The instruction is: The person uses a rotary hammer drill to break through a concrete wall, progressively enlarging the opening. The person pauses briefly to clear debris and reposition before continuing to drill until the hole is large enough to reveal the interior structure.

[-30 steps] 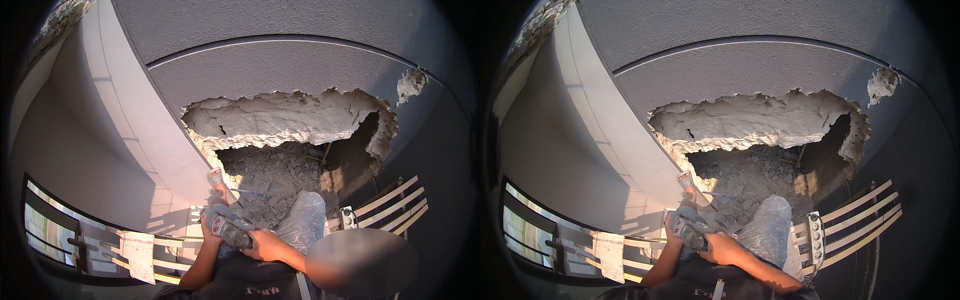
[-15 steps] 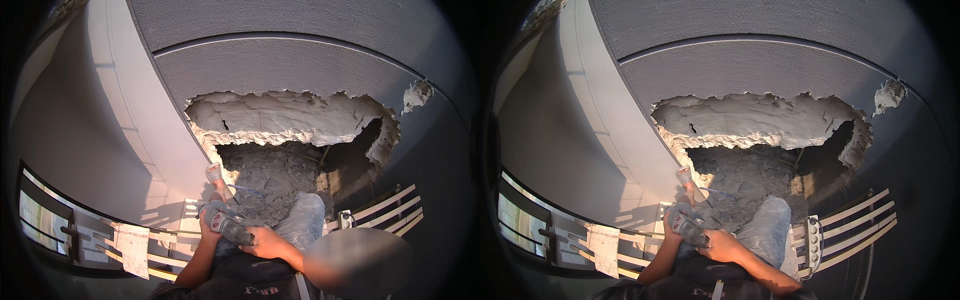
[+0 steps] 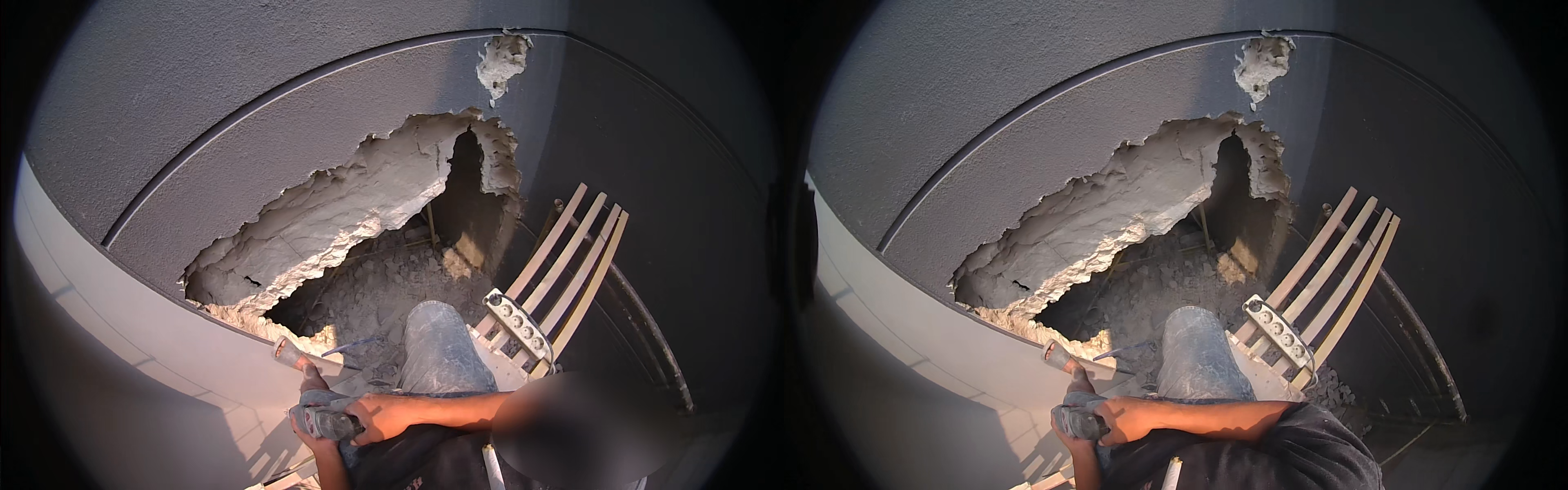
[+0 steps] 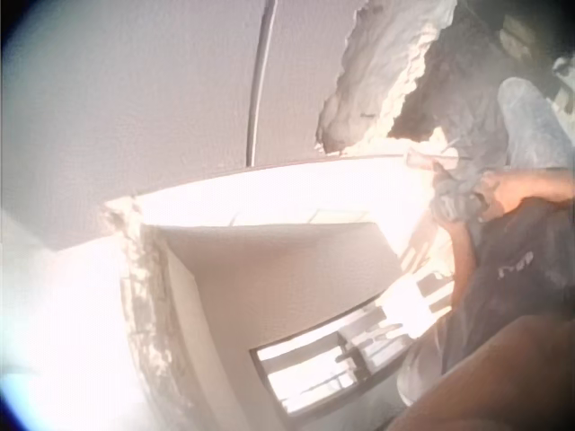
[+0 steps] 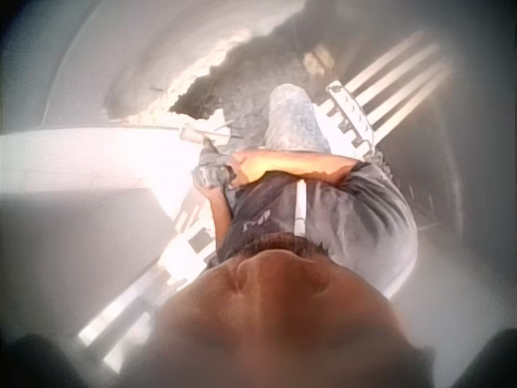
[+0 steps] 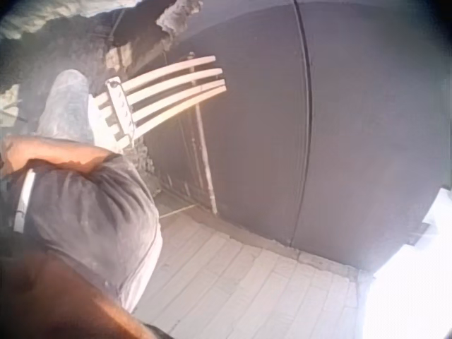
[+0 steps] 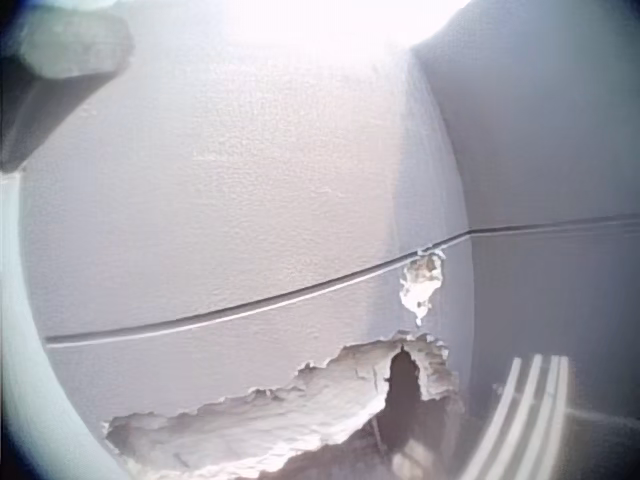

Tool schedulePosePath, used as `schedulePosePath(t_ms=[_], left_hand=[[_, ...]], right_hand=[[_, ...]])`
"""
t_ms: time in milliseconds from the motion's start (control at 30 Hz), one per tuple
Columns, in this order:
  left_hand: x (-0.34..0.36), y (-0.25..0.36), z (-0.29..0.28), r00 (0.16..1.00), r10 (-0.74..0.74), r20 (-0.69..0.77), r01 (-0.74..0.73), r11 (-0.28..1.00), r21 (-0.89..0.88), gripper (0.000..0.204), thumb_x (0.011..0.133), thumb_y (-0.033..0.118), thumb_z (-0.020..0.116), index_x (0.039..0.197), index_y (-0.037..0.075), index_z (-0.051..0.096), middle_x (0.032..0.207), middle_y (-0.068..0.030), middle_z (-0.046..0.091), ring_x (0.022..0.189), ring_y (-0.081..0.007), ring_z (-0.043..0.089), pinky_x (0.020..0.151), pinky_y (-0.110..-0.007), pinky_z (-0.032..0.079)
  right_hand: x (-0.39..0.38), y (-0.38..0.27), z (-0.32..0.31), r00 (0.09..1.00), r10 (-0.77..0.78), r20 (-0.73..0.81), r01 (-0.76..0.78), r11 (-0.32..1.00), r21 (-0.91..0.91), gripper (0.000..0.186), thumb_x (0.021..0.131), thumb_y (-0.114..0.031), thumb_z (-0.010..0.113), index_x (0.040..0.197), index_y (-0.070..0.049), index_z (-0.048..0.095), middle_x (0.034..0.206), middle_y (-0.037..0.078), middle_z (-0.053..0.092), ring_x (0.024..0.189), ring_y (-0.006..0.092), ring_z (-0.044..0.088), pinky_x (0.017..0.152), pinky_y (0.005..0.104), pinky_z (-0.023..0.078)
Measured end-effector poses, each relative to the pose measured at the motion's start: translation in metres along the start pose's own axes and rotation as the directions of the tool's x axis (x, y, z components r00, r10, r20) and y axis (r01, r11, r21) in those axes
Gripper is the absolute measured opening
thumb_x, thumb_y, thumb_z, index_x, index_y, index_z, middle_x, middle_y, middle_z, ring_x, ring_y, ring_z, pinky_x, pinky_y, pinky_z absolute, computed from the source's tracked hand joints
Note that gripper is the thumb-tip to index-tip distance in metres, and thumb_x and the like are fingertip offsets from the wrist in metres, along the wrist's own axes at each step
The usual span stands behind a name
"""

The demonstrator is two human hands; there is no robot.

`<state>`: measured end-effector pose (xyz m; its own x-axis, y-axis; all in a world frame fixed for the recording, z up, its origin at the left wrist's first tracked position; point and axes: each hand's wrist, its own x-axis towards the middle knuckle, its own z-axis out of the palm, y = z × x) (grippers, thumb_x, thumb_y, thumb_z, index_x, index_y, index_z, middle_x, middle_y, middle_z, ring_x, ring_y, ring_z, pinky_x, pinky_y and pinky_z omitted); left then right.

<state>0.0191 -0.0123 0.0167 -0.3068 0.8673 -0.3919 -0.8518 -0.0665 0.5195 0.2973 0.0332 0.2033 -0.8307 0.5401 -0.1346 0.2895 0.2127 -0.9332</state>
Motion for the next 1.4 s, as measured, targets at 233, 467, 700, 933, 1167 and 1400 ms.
schedulePosePath(t_ms=[233,467,700,933,1167,1400], left_hand=[[0.010,0.012,-0.029,0.997,-0.003,0.076,-0.007,0.992,0.129,0.049,0.100,0.052,0.052,0.113,0.006,0.067,0.107,-0.0133,0.072,0.099,-0.0312,0.070,0.088,-0.048,0.059],[-0.026,0.007,0.095,0.989,-0.085,-0.122,0.108,0.975,0.196,0.055,0.103,0.052,0.051,0.122,0.003,0.065,0.120,-0.0158,0.070,0.114,-0.0339,0.067,0.101,-0.054,0.054],[-0.033,-0.068,0.250,0.897,-0.412,0.162,0.381,0.904,0.192,0.053,0.108,0.047,0.048,0.134,0.004,0.062,0.135,-0.0131,0.067,0.127,-0.0325,0.062,0.114,-0.054,0.046],[-0.060,-0.236,0.365,0.677,-0.719,0.156,0.644,0.682,0.347,0.044,0.105,0.040,0.059,0.132,0.006,0.063,0.135,-0.0097,0.068,0.128,-0.0277,0.062,0.116,-0.050,0.042],[-0.086,-0.415,0.403,0.452,-0.891,0.043,0.822,0.434,0.368,0.040,0.104,0.033,0.064,0.133,0.007,0.059,0.135,-0.0113,0.066,0.124,-0.0291,0.064,0.117,-0.047,0.044],[-0.088,-0.514,0.405,0.439,-0.868,-0.232,0.835,0.299,0.462,0.045,0.102,0.035,0.069,0.138,0.011,0.057,0.140,-0.0091,0.062,0.131,-0.0282,0.057,0.121,-0.049,0.036]], right_hand=[[-0.003,0.009,0.017,0.981,-0.094,-0.172,0.074,0.991,-0.114,0.042,0.075,-0.020,0.077,0.109,0.003,0.067,0.101,0.027,0.072,0.099,0.0452,0.070,0.087,0.0509,0.056],[-0.069,-0.031,-0.051,0.947,-0.003,-0.321,0.009,1.000,0.016,0.032,0.080,-0.019,0.074,0.100,0.005,0.068,0.094,0.029,0.071,0.094,0.0428,0.071,0.084,0.0486,0.056],[-0.196,-0.049,-0.111,0.727,0.221,-0.650,-0.121,0.973,0.195,0.038,0.088,-0.025,0.076,0.107,0.007,0.067,0.094,0.026,0.073,0.088,0.0372,0.073,0.077,0.0455,0.055],[-0.335,0.003,-0.124,0.291,0.491,-0.821,0.103,0.838,0.537,0.032,0.090,-0.012,0.080,0.113,0.006,0.067,0.089,0.006,0.070,0.070,0.0107,0.065,0.066,0.0277,0.055],[-0.441,0.083,-0.126,-0.238,0.451,-0.860,-0.047,0.879,0.474,0.028,0.090,-0.011,0.080,0.108,0.003,0.064,0.084,0.006,0.068,0.066,0.0124,0.064,0.057,0.0284,0.054],[-0.494,0.168,-0.142,-0.309,0.513,-0.801,-0.082,0.825,0.560,0.025,0.087,-0.006,0.079,0.107,0.002,0.065,0.081,0.006,0.068,0.063,0.0137,0.064,0.053,0.0292,0.053]])
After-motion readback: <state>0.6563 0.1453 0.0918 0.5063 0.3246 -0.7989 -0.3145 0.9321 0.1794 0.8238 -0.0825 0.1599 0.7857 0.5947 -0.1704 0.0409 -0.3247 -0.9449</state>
